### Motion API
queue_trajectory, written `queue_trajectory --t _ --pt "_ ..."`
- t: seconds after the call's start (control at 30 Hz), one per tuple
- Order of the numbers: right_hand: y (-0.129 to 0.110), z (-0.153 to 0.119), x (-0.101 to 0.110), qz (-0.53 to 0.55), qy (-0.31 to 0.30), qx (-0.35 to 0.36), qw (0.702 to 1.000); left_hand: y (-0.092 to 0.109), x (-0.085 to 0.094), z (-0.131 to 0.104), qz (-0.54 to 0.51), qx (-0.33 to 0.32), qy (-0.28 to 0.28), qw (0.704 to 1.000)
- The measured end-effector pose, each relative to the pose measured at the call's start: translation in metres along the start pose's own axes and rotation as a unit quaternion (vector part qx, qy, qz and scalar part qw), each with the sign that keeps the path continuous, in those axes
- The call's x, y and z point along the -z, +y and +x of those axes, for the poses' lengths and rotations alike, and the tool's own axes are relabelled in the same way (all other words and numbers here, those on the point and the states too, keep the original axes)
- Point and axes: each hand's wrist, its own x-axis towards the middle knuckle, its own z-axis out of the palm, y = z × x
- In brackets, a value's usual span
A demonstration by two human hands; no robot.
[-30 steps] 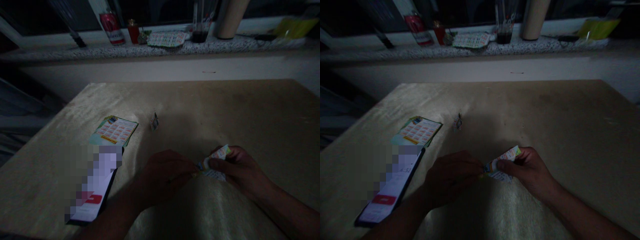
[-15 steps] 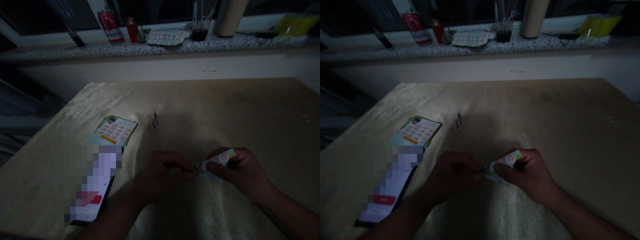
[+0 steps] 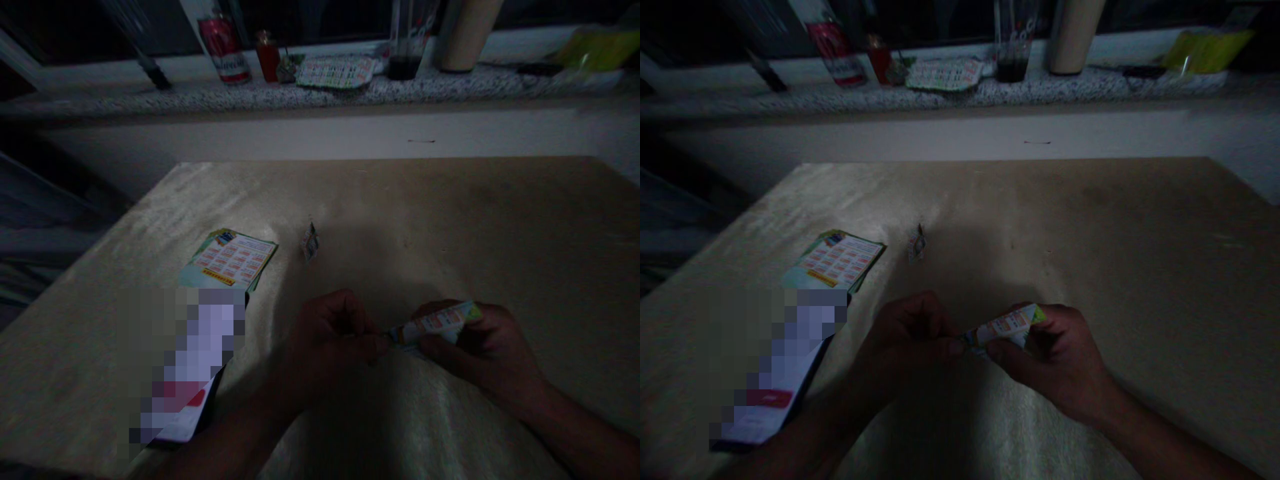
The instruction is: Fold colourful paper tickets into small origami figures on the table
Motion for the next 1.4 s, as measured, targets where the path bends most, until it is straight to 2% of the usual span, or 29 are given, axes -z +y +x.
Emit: queue_trajectory --t 0.17,0.33,0.47,0.53,0.63,0.73,0.83,0.93,1.1,1.2,1.4 --pt "0.005 0.002 -0.01 0.02 -0.014 0.003 1.0 -0.009 -0.005 -0.001 -0.008 -0.054 0.038 0.998" --pt "0.003 0.007 -0.017 -0.089 0.041 0.093 0.991 -0.024 -0.011 -0.007 0.146 -0.114 0.097 0.978" --pt "0.003 0.007 -0.017 -0.147 0.05 0.102 0.983 -0.026 -0.016 -0.008 0.24 -0.146 0.108 0.954" --pt "0.003 0.007 -0.017 -0.152 0.047 0.092 0.983 -0.024 -0.018 -0.007 0.273 -0.152 0.096 0.945" --pt "0.004 0.005 -0.016 -0.152 0.052 0.071 0.984 -0.019 -0.016 -0.005 0.345 -0.172 0.034 0.922" --pt "0.005 0.004 -0.016 -0.129 0.052 0.048 0.989 -0.015 -0.011 -0.003 0.368 -0.194 -0.016 0.909" --pt "0.007 0.003 -0.018 -0.107 0.045 0.038 0.993 -0.013 -0.007 -0.003 0.356 -0.16 -0.02 0.92" --pt "0.008 0.002 -0.018 -0.097 0.052 0.018 0.994 -0.011 -0.007 -0.003 0.306 -0.109 -0.006 0.946" --pt "0.008 0.002 -0.017 -0.049 0.05 -0.065 0.995 -0.006 -0.009 0.001 0.23 -0.007 -0.028 0.973" --pt "0.008 0.003 -0.016 -0.028 0.054 -0.095 0.994 -0.006 -0.01 0.001 0.245 0.001 -0.003 0.969" --pt "0.007 0.005 -0.016 -0.039 0.058 -0.095 0.993 -0.007 -0.01 0.0 0.257 0.004 0.024 0.966"
